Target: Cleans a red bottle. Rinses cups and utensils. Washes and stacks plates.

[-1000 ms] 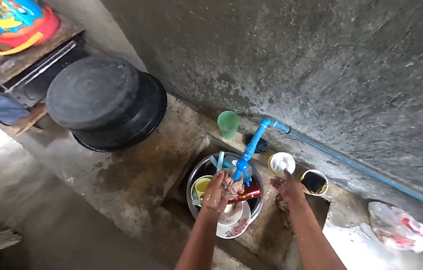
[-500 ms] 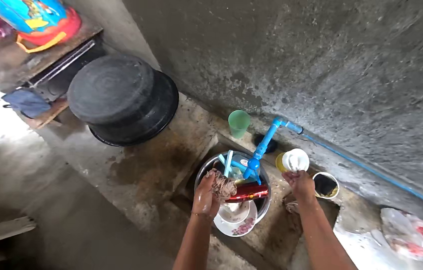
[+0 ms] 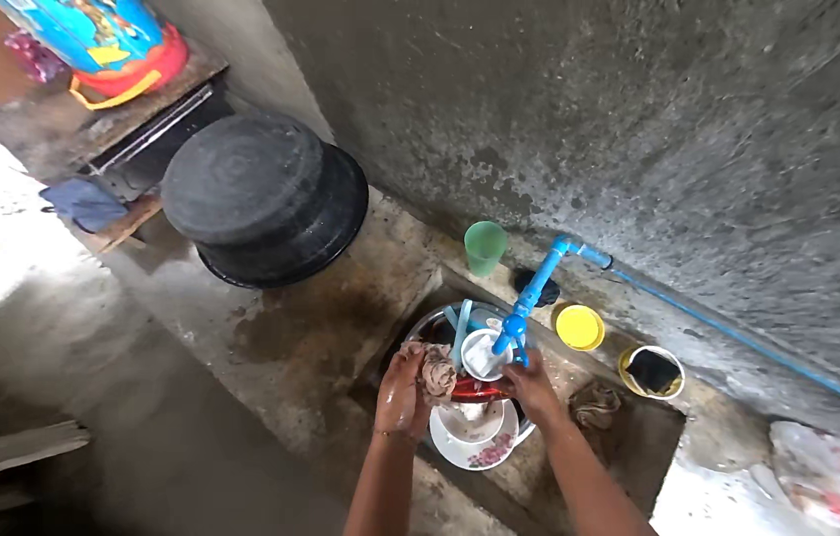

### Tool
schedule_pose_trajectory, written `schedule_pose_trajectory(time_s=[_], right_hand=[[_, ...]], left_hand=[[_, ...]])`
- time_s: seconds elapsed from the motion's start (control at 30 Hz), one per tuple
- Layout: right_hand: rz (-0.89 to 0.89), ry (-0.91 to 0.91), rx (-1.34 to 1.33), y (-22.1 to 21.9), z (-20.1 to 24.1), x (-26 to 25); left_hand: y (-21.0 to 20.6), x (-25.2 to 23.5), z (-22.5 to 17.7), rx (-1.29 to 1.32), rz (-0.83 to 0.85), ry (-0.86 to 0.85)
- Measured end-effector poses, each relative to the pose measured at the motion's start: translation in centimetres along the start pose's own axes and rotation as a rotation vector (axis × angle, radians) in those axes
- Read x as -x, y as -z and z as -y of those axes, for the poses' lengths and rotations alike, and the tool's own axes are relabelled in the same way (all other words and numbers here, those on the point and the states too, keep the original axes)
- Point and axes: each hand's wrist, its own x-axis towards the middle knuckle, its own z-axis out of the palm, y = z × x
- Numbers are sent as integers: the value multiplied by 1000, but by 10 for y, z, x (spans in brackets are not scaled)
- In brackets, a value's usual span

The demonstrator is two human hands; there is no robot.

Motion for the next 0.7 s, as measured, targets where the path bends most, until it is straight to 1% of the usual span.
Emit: schedule_pose_trajectory(time_s=[0.17,0.33,0.47,0.6,0.7], right_hand=[[-22,-49,-13,-11,-4,2],[-27,-74,-20,-14,-6,2],[-10,-73,-49,-16,-9,0],[-28,-92,-61,-20,-6,3],[-39,-71,-58,-21,-5,8]], left_hand=[[3,3,-3,22,-27,-9],[-1,10,-7,52,24,-26],[-14,17,-12,119,95,3],[-29,20,-8,195,156,44],[-41,18,4,219,126,50]])
